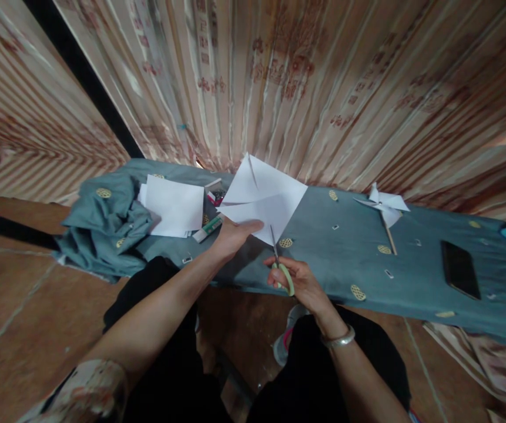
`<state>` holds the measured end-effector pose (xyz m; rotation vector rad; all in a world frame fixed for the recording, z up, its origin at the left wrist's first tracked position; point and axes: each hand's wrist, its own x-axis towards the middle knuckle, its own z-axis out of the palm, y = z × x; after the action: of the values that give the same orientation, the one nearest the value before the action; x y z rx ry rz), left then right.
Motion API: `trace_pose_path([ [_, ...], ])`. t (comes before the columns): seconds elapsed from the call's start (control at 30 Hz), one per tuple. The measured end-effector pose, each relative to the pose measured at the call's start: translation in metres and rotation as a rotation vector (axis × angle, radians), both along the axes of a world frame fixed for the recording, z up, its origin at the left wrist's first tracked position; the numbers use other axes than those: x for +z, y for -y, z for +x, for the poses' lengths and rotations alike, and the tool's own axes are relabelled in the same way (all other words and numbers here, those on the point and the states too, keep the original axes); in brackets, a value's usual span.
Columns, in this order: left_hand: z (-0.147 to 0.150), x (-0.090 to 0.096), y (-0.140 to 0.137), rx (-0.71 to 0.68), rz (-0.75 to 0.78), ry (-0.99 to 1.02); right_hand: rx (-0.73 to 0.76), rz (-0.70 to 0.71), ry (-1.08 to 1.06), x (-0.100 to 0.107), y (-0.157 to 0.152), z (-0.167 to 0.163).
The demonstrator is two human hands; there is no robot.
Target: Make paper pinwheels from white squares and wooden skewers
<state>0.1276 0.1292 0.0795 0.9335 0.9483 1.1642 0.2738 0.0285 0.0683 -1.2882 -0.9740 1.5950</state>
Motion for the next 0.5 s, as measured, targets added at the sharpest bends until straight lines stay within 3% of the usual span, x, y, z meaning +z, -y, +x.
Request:
trace_pose_path([
  [0.5, -0.0006, -0.0007, 0.0005, 0.010, -0.008, 0.015, -0.033, -0.067, 0.012, -0.0009, -0.0007, 0.0000],
])
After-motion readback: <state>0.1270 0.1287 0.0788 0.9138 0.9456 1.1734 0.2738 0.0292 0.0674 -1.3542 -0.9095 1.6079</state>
